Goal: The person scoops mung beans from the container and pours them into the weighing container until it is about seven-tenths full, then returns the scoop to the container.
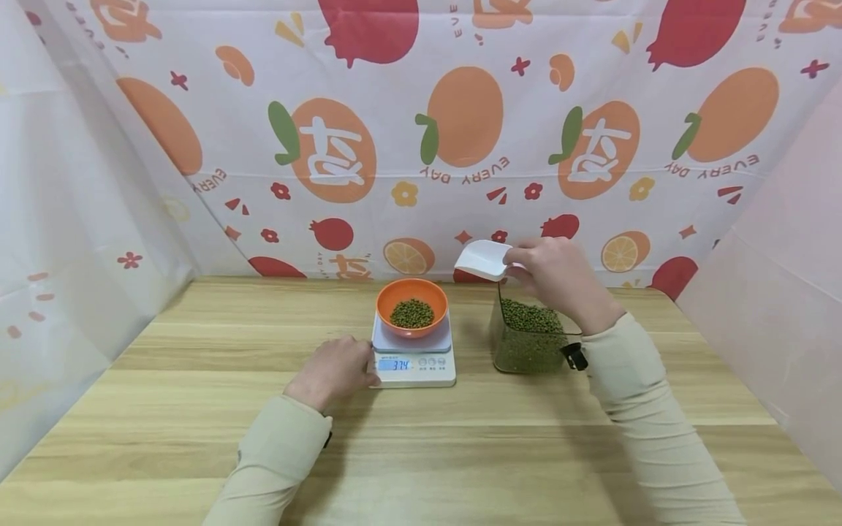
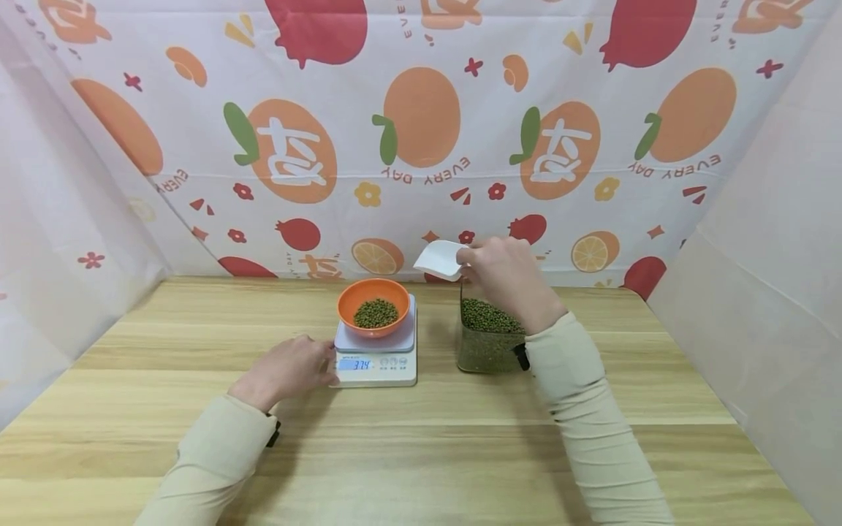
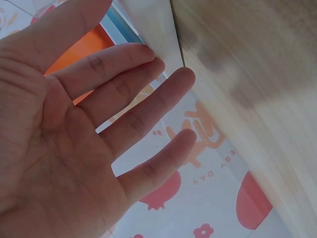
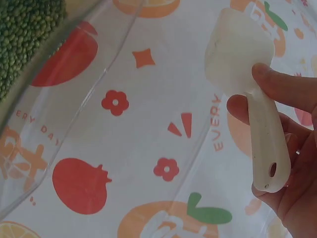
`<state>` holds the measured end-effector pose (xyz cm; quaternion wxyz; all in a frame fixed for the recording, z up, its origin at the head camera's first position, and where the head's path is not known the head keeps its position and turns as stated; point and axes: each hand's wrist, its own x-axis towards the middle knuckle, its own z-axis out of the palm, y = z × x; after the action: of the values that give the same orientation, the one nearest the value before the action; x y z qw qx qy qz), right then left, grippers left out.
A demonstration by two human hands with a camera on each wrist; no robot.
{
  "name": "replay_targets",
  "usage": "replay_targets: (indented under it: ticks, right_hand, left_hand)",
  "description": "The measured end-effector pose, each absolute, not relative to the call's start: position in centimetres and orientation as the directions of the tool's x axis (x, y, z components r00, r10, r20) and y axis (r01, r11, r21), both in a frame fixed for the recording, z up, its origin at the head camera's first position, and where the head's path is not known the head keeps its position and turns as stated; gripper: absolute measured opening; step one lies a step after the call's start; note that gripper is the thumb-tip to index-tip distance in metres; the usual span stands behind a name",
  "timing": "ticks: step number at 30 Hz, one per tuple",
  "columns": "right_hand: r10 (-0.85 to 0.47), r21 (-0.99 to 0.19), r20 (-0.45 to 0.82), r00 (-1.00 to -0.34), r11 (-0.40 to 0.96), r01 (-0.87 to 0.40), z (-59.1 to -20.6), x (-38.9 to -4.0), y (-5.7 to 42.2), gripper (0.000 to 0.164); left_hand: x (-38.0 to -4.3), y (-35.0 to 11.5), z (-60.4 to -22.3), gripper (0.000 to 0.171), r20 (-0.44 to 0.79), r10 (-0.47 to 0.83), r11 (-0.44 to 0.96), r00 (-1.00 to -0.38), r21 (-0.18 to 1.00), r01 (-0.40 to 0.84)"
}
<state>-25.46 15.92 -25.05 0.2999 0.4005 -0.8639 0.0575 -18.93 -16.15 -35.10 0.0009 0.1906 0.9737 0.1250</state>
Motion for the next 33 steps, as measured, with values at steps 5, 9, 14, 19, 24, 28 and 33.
replay_targets:
  ticks: [5, 9, 14, 19, 24, 28, 33]
  right_hand:
    - [-0.648, 0.140, 0.559, -0.517, 0.688, -0.712, -24.6, -25.4, 16.6, 0.013]
    - [-0.650, 0.142, 0.538, -0.537, 0.698, -0.702, -24.4, -25.4, 16.9, 0.013]
    - [-0.668, 0.158, 0.510, -0.542, 0.692, -0.704, -23.8, -25.7, 16.8, 0.011]
    - [-0.677, 0.160, 0.499, -0.541, 0.685, -0.711, -23.2, -25.6, 16.8, 0.011]
    - [-0.664, 0.147, 0.464, -0.587, 0.710, -0.688, -23.1, -25.4, 17.4, 0.011]
    - [-0.650, 0.116, 0.431, -0.626, 0.728, -0.675, -22.9, -25.3, 17.6, 0.012]
    - [-0.641, 0.084, 0.406, -0.651, 0.736, -0.672, -22.6, -25.2, 17.7, 0.011]
  left_hand:
    - [-19.1, -16.2, -35.2, 0.027, 0.051, 0.355, 0.901, -0.933, 0.247, 0.356]
    - [-19.0, -16.2, -35.1, 0.028, 0.053, 0.361, 0.899, -0.931, 0.246, 0.363]
    - [-18.9, -16.2, -35.0, 0.027, 0.053, 0.367, 0.896, -0.929, 0.248, 0.369]
    - [-18.9, -16.2, -35.0, 0.026, 0.052, 0.371, 0.894, -0.927, 0.249, 0.372]
    - [-18.9, -16.2, -35.0, 0.024, 0.053, 0.377, 0.893, -0.925, 0.243, 0.378]
    - [-18.9, -16.3, -35.0, 0.025, 0.050, 0.373, 0.894, -0.926, 0.246, 0.374]
    - [-18.9, -16.3, -35.0, 0.025, 0.052, 0.381, 0.894, -0.923, 0.237, 0.382]
